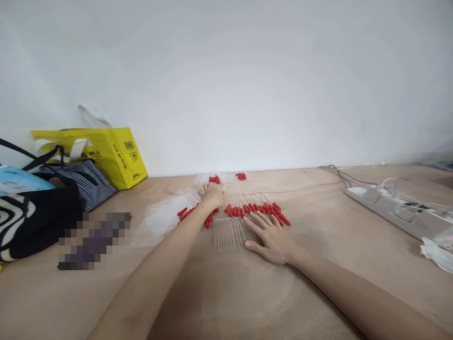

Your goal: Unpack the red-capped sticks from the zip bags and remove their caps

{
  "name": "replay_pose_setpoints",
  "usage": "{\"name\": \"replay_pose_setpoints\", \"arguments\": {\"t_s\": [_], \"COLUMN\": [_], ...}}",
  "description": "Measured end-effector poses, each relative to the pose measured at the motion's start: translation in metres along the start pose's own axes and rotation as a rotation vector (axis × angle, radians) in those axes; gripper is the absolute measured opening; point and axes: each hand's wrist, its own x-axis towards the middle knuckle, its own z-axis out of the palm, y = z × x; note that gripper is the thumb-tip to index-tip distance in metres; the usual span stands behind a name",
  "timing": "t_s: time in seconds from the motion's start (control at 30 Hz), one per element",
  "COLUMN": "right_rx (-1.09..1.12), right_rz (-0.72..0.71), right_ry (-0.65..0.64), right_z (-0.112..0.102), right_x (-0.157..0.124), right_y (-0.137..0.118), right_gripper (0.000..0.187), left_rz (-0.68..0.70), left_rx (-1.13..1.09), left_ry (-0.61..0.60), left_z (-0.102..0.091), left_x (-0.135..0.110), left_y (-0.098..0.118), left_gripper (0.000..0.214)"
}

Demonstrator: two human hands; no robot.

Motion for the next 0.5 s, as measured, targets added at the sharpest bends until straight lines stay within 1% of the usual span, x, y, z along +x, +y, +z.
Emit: {"name": "replay_pose_setpoints", "arguments": {"t_s": [0.07,0.13,0.23,0.3,0.33,0.37,0.43,0.5], "right_rx": [-0.014,-0.009,-0.001,-0.020,-0.032,-0.042,-0.051,-0.044], "right_rz": [-0.005,-0.007,-0.065,-0.141,-0.182,-0.221,-0.289,-0.338], "right_ry": [0.131,0.279,0.454,0.501,0.502,0.494,0.476,0.486], "right_z": [0.001,0.001,0.000,0.000,0.001,0.002,0.005,0.008], "right_x": [0.001,0.004,0.008,0.010,0.011,0.012,0.014,0.016], "right_y": [0.001,0.001,-0.001,-0.005,-0.008,-0.012,-0.019,-0.024], "right_gripper": [0.058,0.049,0.040,0.040,0.040,0.039,0.035,0.027], "left_rz": [0.069,0.161,0.323,0.432,0.525,0.581,0.661,0.707], "left_rx": [-0.019,-0.041,-0.072,-0.098,-0.143,-0.186,-0.241,-0.273], "left_ry": [0.014,0.010,0.027,0.037,0.091,0.165,0.277,0.358], "left_z": [-0.008,-0.013,-0.010,-0.001,0.005,0.011,0.023,0.030], "left_x": [-0.013,-0.032,-0.069,-0.090,-0.098,-0.105,-0.113,-0.116], "left_y": [-0.003,-0.006,-0.014,-0.021,-0.025,-0.028,-0.033,-0.034], "left_gripper": [0.030,0.029,0.024,0.020,0.018,0.016,0.014,0.014]}}
